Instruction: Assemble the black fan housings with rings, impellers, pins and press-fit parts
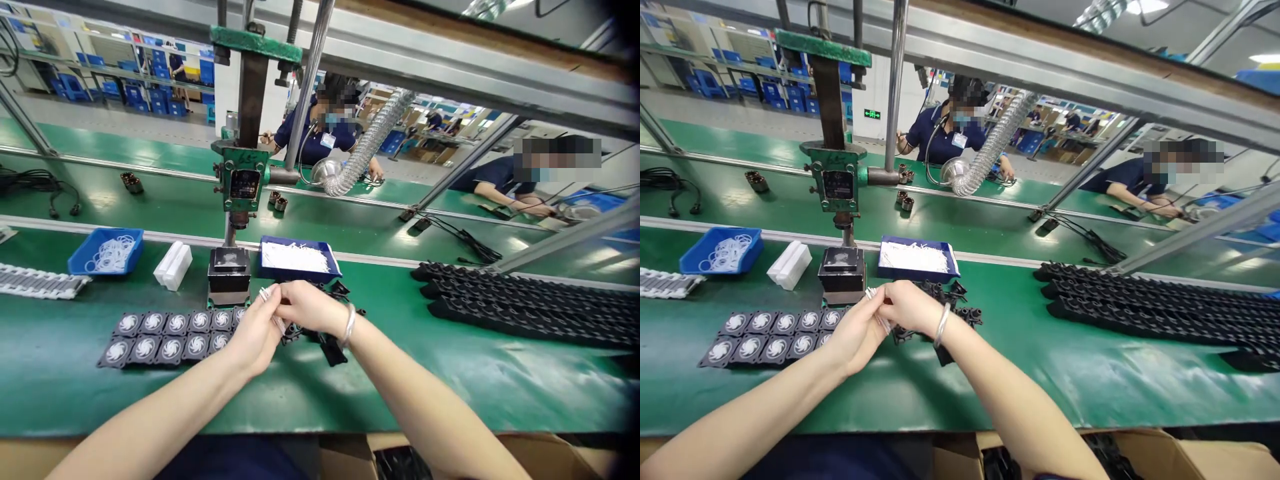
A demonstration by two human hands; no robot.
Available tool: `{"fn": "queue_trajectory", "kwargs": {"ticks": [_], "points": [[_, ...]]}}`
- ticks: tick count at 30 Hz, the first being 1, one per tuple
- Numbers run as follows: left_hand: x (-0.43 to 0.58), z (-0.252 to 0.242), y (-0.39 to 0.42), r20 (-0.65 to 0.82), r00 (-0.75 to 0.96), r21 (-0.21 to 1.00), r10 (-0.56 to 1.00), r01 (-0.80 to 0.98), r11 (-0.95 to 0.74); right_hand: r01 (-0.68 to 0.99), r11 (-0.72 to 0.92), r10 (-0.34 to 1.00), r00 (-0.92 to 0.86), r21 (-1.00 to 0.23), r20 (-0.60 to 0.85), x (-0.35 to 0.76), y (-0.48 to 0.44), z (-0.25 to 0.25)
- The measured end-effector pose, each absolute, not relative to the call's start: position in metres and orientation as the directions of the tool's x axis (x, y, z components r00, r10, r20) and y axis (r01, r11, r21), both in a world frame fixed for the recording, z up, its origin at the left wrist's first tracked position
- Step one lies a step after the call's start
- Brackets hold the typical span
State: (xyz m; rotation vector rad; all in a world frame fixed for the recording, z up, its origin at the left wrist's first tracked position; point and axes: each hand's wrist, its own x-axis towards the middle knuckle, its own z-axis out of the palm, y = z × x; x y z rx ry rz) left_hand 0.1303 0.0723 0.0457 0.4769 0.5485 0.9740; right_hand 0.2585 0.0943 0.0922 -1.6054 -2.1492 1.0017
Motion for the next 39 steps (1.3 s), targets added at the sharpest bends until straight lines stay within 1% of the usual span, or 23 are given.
{"fn": "queue_trajectory", "kwargs": {"ticks": [3,5,8,11,14,16,18,20,22,23,25,26,28,30,32,34,36,39], "points": [[0.144,0.036,0.068,-0.252,0.415,0.543,0.874,-0.687,0.483,0.755,0.131,0.961,-0.256,-0.642,-0.105,0.254,0.076,0.075],[0.146,0.033,0.062,-0.280,0.418,0.518,0.864,-0.692,0.503,0.762,0.121,0.971,-0.223,-0.636,-0.082,0.256,0.070,0.065],[0.148,0.033,0.057,-0.392,0.380,0.468,0.837,-0.701,0.538,0.771,0.118,0.980,-0.192,-0.626,-0.052,0.259,0.063,0.052],[0.151,0.036,0.055,-0.497,0.306,0.434,0.812,-0.723,0.537,0.775,0.134,0.983,-0.183,-0.618,-0.017,0.258,0.057,0.046],[0.153,0.038,0.058,-0.536,0.273,0.428,0.799,-0.728,0.536,0.775,0.161,0.981,-0.194,-0.611,0.012,0.256,0.051,0.046],[0.152,0.041,0.061,-0.544,0.278,0.419,0.792,-0.728,0.543,0.758,0.208,0.973,-0.223,-0.618,0.053,0.257,0.044,0.050],[0.148,0.044,0.064,-0.537,0.298,0.409,0.789,-0.726,0.553,0.711,0.289,0.955,-0.260,-0.642,0.141,0.260,0.036,0.053],[0.140,0.048,0.065,-0.525,0.322,0.401,0.788,-0.723,0.563,0.670,0.380,0.925,-0.267,-0.638,0.271,0.264,0.026,0.055],[0.131,0.052,0.062,-0.536,0.335,0.413,0.775,-0.697,0.586,0.673,0.449,0.888,-0.266,-0.587,0.375,0.268,0.018,0.054],[0.126,0.054,0.059,-0.551,0.338,0.420,0.763,-0.678,0.603,0.678,0.479,0.871,-0.284,-0.558,0.402,0.269,0.015,0.052],[0.117,0.057,0.049,-0.587,0.374,0.428,0.718,-0.609,0.668,0.658,0.528,0.847,-0.358,-0.537,0.394,0.270,0.011,0.045],[0.113,0.059,0.043,-0.602,0.405,0.428,0.688,-0.564,0.706,0.627,0.546,0.838,-0.404,-0.556,0.368,0.269,0.009,0.041],[0.106,0.060,0.031,-0.617,0.463,0.437,0.636,-0.471,0.766,0.538,0.554,0.820,-0.486,-0.636,0.303,0.265,0.007,0.031],[0.100,0.059,0.022,-0.627,0.489,0.459,0.607,-0.398,0.794,0.450,0.528,0.807,-0.529,-0.720,0.262,0.257,0.004,0.022],[0.092,0.056,0.015,-0.622,0.500,0.476,0.603,-0.369,0.798,0.392,0.503,0.808,-0.530,-0.770,0.258,0.249,0.000,0.015],[0.082,0.050,0.010,-0.603,0.517,0.493,0.607,-0.356,0.794,0.368,0.486,0.821,-0.503,-0.793,0.270,0.240,-0.004,0.010],[0.073,0.042,0.006,-0.577,0.543,0.498,0.610,-0.357,0.790,0.361,0.470,0.836,-0.475,-0.806,0.275,0.233,-0.008,0.007],[0.060,0.034,0.000,-0.547,0.594,0.469,0.590,-0.366,0.804,0.361,0.470,0.833,-0.483,-0.805,0.270,0.224,-0.013,0.003]]}}
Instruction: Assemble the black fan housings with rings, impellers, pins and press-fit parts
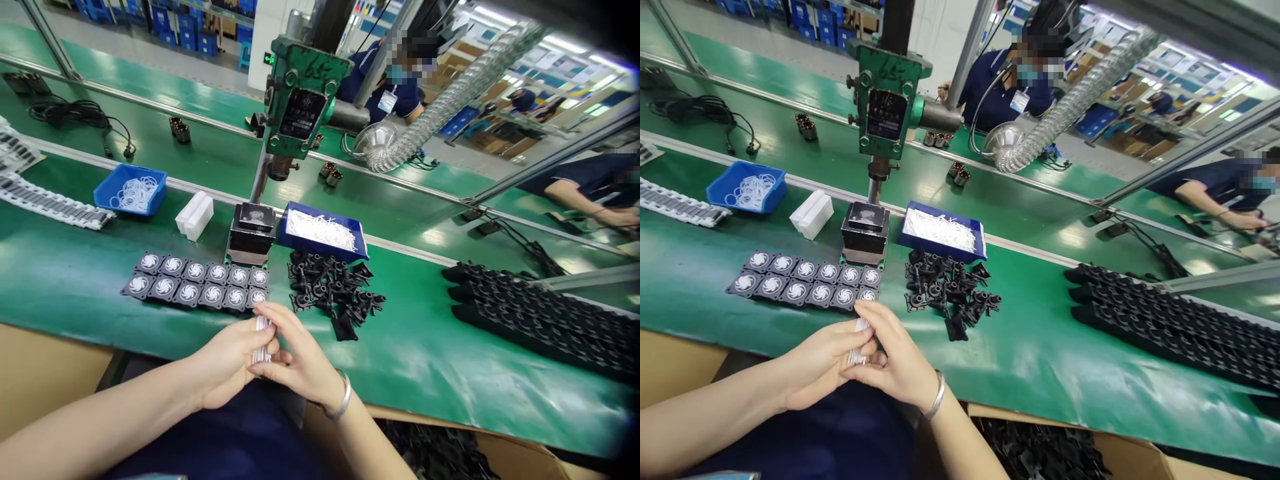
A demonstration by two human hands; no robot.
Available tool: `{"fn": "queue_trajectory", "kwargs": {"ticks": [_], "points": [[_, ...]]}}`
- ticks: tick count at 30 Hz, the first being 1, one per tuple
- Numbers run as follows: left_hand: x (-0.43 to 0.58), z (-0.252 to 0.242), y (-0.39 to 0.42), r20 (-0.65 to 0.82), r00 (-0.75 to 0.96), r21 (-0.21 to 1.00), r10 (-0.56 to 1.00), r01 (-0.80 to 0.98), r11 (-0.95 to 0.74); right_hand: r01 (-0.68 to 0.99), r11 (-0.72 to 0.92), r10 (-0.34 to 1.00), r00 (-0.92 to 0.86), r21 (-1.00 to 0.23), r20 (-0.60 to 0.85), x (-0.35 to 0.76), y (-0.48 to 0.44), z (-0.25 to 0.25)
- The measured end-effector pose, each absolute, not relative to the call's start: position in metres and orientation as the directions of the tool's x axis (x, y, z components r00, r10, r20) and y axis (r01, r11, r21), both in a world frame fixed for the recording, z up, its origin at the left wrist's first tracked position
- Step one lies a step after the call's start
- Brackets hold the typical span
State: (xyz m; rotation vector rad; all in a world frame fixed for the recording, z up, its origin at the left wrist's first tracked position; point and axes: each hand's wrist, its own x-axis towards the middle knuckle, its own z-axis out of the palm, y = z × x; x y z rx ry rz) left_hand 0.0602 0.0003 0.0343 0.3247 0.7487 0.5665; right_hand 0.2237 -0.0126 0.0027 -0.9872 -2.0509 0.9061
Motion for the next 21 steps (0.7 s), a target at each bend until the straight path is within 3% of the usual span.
{"fn": "queue_trajectory", "kwargs": {"ticks": [7,13,21], "points": [[0.044,0.031,-0.003,-0.516,0.633,0.477,0.577,-0.348,0.807,0.375,0.452,0.830,-0.511,-0.809,0.226,0.211,-0.019,-0.001],[0.037,0.029,-0.004,-0.536,0.593,0.553,0.601,-0.291,0.781,0.422,0.432,0.836,-0.518,-0.797,0.179,0.205,-0.019,0.000],[0.035,0.024,-0.006,-0.555,0.577,0.548,0.599,-0.288,0.785,0.382,0.486,0.789,-0.578,-0.786,0.206,0.198,-0.010,0.008]]}}
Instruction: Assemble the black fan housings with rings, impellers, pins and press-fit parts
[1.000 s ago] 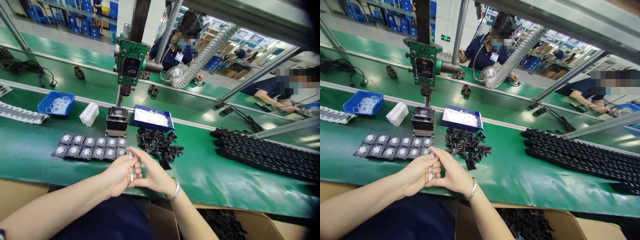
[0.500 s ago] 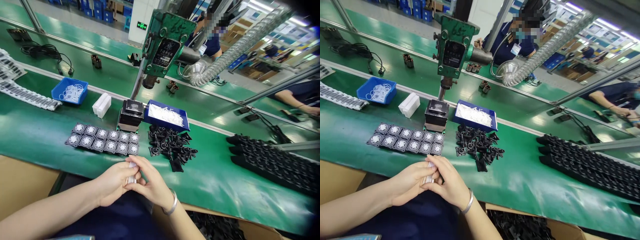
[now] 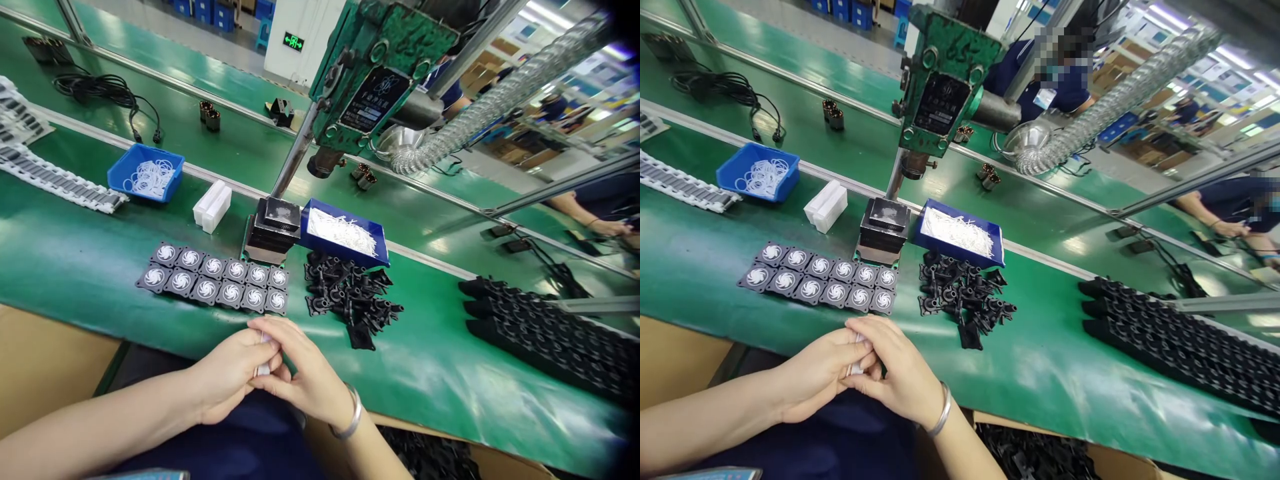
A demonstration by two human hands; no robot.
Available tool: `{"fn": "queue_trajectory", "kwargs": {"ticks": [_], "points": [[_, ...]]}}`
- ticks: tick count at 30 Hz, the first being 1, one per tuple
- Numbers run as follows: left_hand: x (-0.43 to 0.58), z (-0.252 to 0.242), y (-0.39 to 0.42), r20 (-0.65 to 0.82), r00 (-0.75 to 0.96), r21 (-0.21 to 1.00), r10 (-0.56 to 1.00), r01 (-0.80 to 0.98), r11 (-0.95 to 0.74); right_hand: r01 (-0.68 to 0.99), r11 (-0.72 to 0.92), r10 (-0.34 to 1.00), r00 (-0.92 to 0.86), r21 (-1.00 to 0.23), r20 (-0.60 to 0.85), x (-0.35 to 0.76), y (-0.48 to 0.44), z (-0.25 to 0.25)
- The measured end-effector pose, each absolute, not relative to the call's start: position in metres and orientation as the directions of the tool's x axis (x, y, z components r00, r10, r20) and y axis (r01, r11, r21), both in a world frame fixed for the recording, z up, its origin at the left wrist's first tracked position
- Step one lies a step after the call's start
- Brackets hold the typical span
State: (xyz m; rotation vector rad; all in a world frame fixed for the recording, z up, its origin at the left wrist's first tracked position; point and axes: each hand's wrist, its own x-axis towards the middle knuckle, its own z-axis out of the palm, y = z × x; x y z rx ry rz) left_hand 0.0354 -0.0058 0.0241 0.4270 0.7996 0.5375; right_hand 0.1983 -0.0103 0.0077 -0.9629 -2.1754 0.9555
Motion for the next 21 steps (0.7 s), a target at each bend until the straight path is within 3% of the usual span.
{"fn": "queue_trajectory", "kwargs": {"ticks": [4,12,15,21], "points": [[0.033,0.021,-0.006,-0.583,0.567,0.493,0.582,-0.323,0.808,0.399,0.460,0.799,-0.576,-0.793,0.174,0.203,-0.008,0.015],[0.031,0.030,-0.003,-0.575,0.553,0.427,0.603,-0.426,0.798,0.429,0.354,0.916,-0.338,-0.831,0.216,0.203,-0.014,0.025],[0.031,0.029,-0.003,-0.518,0.578,0.485,0.630,-0.409,0.773,0.430,0.214,0.975,-0.156,-0.877,0.161,0.200,-0.013,0.022],[0.027,0.022,-0.004,-0.433,0.646,0.652,0.629,-0.258,0.713,0.353,0.068,0.991,-0.135,-0.933,0.021,0.194,-0.010,0.015]]}}
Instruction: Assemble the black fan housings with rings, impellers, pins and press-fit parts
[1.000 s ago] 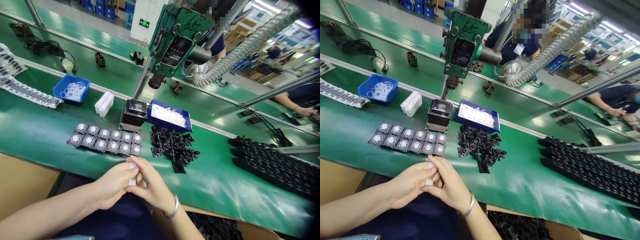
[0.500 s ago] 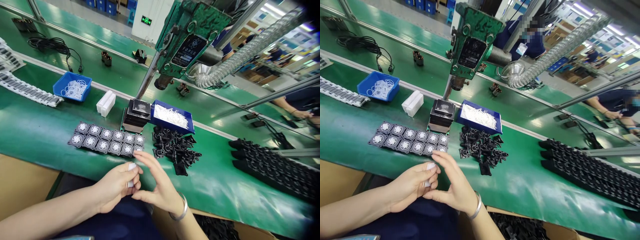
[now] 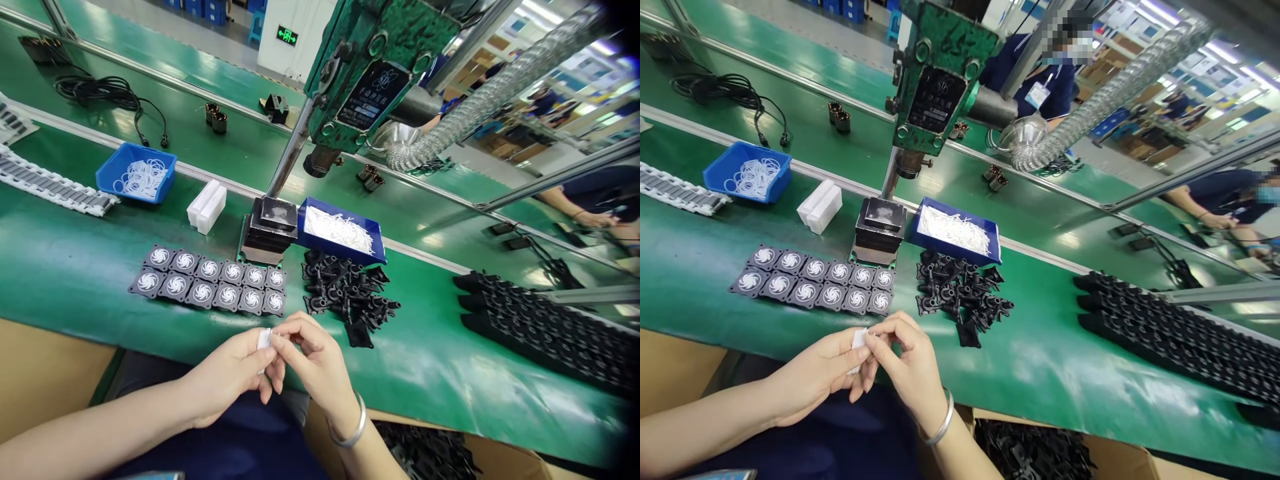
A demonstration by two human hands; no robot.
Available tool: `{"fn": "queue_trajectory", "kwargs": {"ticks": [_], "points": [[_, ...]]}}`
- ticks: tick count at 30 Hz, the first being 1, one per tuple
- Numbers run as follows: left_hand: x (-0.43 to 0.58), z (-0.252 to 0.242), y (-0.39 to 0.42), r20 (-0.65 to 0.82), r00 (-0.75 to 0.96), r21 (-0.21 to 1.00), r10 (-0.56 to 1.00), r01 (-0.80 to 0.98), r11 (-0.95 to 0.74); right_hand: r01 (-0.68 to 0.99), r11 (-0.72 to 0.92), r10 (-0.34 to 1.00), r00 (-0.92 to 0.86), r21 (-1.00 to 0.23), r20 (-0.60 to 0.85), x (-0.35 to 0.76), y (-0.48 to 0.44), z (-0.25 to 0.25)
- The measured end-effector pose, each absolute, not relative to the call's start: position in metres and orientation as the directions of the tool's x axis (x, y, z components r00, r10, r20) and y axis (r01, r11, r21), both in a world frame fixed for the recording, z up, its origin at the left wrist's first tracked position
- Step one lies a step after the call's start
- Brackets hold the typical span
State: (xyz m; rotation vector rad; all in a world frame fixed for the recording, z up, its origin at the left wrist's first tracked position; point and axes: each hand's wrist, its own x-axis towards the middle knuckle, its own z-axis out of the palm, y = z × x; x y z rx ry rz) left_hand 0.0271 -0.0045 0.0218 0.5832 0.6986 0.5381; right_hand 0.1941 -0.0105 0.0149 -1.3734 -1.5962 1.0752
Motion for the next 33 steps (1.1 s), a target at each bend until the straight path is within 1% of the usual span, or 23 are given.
{"fn": "queue_trajectory", "kwargs": {"ticks": [3,7,9,11,13,15,17,20,24,28,30,33], "points": [[0.026,0.015,-0.005,-0.426,0.625,0.727,0.654,-0.194,0.659,0.353,0.077,0.992,-0.121,-0.932,0.036,0.190,-0.010,0.013],[0.023,0.005,-0.005,-0.386,0.587,0.806,0.711,-0.159,0.570,0.333,0.098,0.991,-0.121,-0.938,0.061,0.185,-0.011,0.012],[0.020,0.003,-0.005,-0.372,0.569,0.827,0.734,-0.156,0.540,0.316,0.113,0.990,-0.115,-0.942,0.080,0.185,-0.011,0.014],[0.017,0.005,-0.004,-0.374,0.538,0.819,0.756,-0.190,0.541,0.294,0.123,0.992,-0.071,-0.948,0.107,0.187,-0.007,0.016],[0.014,0.008,-0.003,-0.387,0.509,0.799,0.769,-0.231,0.555,0.288,0.120,0.989,0.046,-0.950,0.139,0.193,0.001,0.019],[0.012,0.011,-0.003,-0.410,0.506,0.777,0.759,-0.243,0.581,0.340,0.129,0.967,0.164,-0.931,0.194,0.199,0.015,0.020],[0.010,0.013,-0.003,-0.435,0.539,0.747,0.722,-0.232,0.623,0.448,0.171,0.940,0.191,-0.877,0.281,0.204,0.031,0.019],[0.007,0.013,-0.005,-0.473,0.586,0.684,0.658,-0.227,0.694,0.585,0.263,0.919,0.091,-0.767,0.384,0.206,0.051,0.015],[0.000,0.012,-0.006,-0.511,0.588,0.631,0.627,-0.239,0.738,0.652,0.316,0.911,-0.004,-0.689,0.413,0.202,0.062,0.008],[-0.005,0.009,-0.006,-0.507,0.602,0.623,0.616,-0.238,0.745,0.704,0.351,0.896,-0.061,-0.617,0.440,0.202,0.066,0.002],[-0.005,0.008,-0.005,-0.498,0.611,0.624,0.616,-0.241,0.743,0.729,0.379,0.894,-0.129,-0.570,0.430,0.204,0.069,0.002],[-0.003,0.006,-0.005,-0.473,0.601,0.663,0.644,-0.238,0.710,0.772,0.422,0.874,-0.207,-0.476,0.439,0.209,0.070,0.013]]}}
